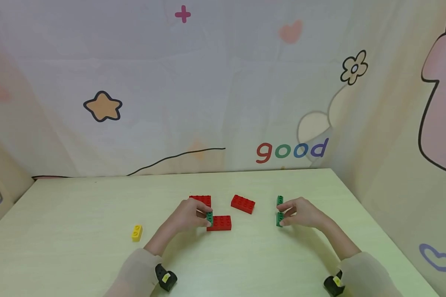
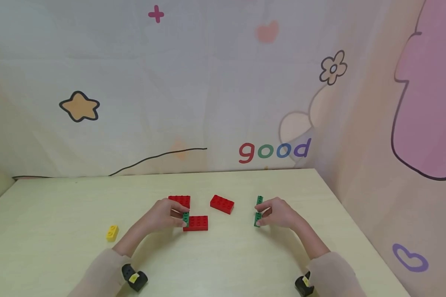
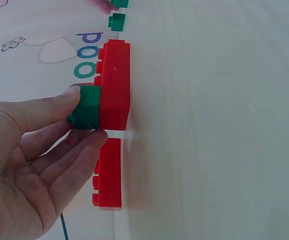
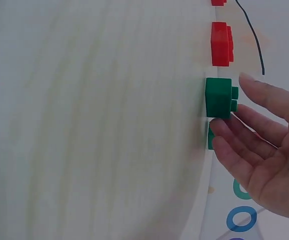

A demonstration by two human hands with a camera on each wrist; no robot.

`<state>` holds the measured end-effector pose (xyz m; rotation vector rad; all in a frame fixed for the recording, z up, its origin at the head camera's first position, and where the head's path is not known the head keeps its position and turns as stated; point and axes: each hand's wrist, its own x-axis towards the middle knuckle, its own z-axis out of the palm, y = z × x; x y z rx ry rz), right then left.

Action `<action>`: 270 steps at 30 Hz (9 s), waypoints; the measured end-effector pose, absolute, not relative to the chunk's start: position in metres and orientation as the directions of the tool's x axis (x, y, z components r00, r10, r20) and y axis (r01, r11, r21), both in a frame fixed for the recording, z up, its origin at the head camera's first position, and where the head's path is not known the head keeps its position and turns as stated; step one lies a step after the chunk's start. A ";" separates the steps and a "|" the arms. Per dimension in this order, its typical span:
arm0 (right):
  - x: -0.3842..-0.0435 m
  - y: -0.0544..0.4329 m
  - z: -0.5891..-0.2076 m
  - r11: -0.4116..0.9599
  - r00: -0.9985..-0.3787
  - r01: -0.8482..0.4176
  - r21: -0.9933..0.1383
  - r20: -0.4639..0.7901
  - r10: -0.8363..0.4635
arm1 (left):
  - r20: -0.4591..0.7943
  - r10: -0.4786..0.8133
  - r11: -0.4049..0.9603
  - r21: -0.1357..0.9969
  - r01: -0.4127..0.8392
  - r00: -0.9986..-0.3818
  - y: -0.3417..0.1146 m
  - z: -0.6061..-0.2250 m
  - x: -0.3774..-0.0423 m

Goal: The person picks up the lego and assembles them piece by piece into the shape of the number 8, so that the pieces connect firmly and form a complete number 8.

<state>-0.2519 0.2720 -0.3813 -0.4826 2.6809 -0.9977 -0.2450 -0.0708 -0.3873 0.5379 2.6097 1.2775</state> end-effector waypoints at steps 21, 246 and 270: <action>-0.255 0.269 -0.382 0.732 -0.904 -0.297 -0.614 -0.066 -0.423 | -0.017 0.384 0.542 0.814 0.210 -0.923 -0.071 -0.392 -0.248; -0.255 0.146 -0.352 0.589 -0.809 -0.470 -0.657 0.054 -0.585 | 0.052 0.373 0.507 0.824 0.251 -0.926 -0.088 -0.386 -0.243; -0.260 0.148 -0.356 0.577 -0.811 -0.397 -0.714 -0.022 -0.584 | 0.061 0.368 0.503 0.826 0.254 -0.928 -0.081 -0.384 -0.243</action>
